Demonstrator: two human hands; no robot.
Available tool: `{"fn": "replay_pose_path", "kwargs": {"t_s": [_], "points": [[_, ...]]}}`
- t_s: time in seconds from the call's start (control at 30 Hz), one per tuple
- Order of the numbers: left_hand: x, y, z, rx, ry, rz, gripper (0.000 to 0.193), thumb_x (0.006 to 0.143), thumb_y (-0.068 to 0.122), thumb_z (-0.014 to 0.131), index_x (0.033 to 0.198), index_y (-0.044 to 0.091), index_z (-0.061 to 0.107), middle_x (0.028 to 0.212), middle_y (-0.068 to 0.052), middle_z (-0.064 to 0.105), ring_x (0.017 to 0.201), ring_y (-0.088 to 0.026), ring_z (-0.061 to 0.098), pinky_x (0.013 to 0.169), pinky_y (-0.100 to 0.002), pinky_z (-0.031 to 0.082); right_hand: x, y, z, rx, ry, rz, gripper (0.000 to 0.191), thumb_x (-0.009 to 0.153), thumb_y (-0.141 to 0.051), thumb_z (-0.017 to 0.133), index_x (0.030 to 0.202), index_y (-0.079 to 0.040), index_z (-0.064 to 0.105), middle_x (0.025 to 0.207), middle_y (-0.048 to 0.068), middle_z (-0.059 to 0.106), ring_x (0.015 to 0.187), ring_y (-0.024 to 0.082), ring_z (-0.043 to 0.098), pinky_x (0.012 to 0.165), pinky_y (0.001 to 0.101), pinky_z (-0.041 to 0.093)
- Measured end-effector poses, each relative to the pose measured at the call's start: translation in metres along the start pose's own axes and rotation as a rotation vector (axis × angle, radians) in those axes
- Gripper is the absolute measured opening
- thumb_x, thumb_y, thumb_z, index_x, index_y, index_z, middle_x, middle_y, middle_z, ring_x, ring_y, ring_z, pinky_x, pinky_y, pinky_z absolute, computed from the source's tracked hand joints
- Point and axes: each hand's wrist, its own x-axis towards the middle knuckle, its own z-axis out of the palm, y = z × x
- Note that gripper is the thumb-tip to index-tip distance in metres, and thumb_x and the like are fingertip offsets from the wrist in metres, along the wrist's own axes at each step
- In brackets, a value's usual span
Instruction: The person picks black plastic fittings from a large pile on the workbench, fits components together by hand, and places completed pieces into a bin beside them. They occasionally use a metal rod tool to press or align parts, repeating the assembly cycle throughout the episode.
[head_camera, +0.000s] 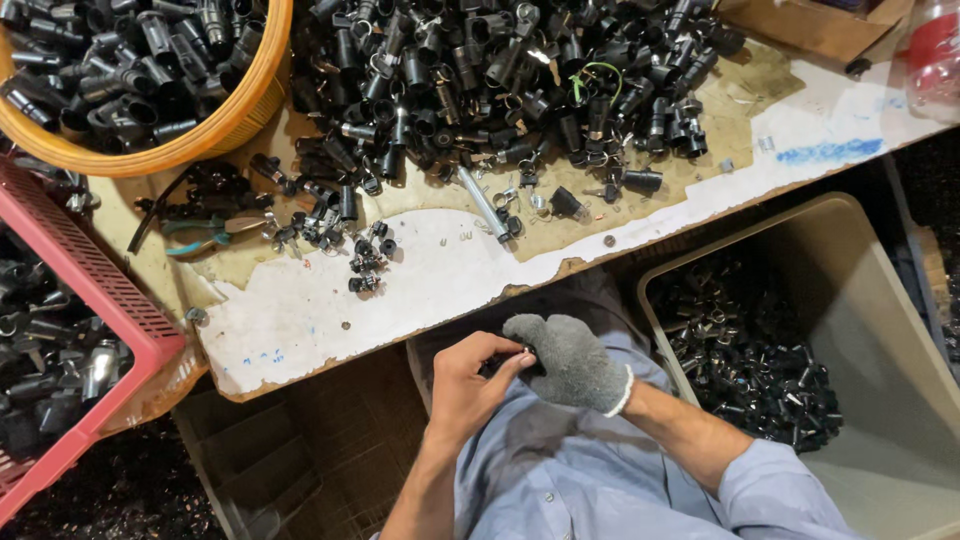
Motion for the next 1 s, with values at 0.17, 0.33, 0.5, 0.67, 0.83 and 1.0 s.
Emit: {"fn": "replay_pose_path", "kwargs": {"t_s": [0.17,0.33,0.5,0.67,0.83,1.0], "points": [[0.0,-0.004,0.001,0.017,-0.04,0.066,0.013,0.08,0.008,0.084,0.09,0.005,0.077,0.082,-0.006,0.074,0.071,-0.016,0.07,0.061,-0.028,0.051,-0.01,0.002,0.009,0.004,-0.052,0.053,0.068,0.07,-0.013,0.077,0.134,-0.007,0.054,0.087,0.012,0.07,0.076,0.037,0.065,0.066,0.0502,0.05],[-0.009,-0.011,-0.003,0.026,-0.042,-0.007,0.013,0.08,0.005,0.082,0.093,0.004,0.078,0.083,-0.006,0.075,0.068,-0.016,0.069,0.058,-0.028,0.051,-0.012,0.0,0.015,0.008,-0.072,0.069,0.071,0.073,-0.013,0.077,0.14,-0.007,0.052,0.08,0.011,0.07,0.072,0.036,0.065,0.064,0.0495,0.05],[-0.012,-0.012,-0.003,-0.008,-0.024,-0.008,0.013,0.082,0.004,0.082,0.094,0.005,0.077,0.084,-0.006,0.074,0.067,-0.015,0.068,0.059,-0.028,0.052,-0.007,-0.001,0.015,0.009,-0.098,0.057,0.069,0.077,-0.013,0.078,0.14,-0.005,0.051,0.08,0.012,0.069,0.071,0.037,0.064,0.063,0.0492,0.05],[-0.011,-0.011,0.002,0.024,-0.015,-0.044,0.013,0.081,0.004,0.081,0.093,0.004,0.077,0.082,-0.007,0.073,0.065,-0.018,0.067,0.058,-0.029,0.05,-0.007,-0.007,0.008,0.018,-0.061,0.009,0.074,0.075,-0.011,0.076,0.144,-0.005,0.048,0.083,0.012,0.07,0.07,0.035,0.064,0.063,0.0483,0.05],[0.0,-0.02,0.004,-0.087,-0.091,0.107,0.014,0.084,0.001,0.076,0.098,0.0,0.072,0.091,-0.011,0.073,0.081,-0.02,0.071,0.072,-0.03,0.054,0.0,-0.014,0.003,-0.102,-0.04,0.089,0.071,0.075,-0.009,0.077,0.142,-0.011,0.055,0.078,0.014,0.068,0.067,0.037,0.063,0.061,0.0486,0.049],[-0.011,-0.028,0.026,-0.504,0.333,-0.213,0.016,0.098,0.013,0.068,0.105,0.0,0.074,0.087,-0.008,0.07,0.068,-0.015,0.059,0.056,-0.025,0.043,-0.005,0.012,-0.02,0.606,0.069,0.33,0.049,0.084,-0.003,0.069,0.13,-0.004,0.054,0.077,0.004,0.061,0.065,0.019,0.058,0.059,0.0369,0.051]]}}
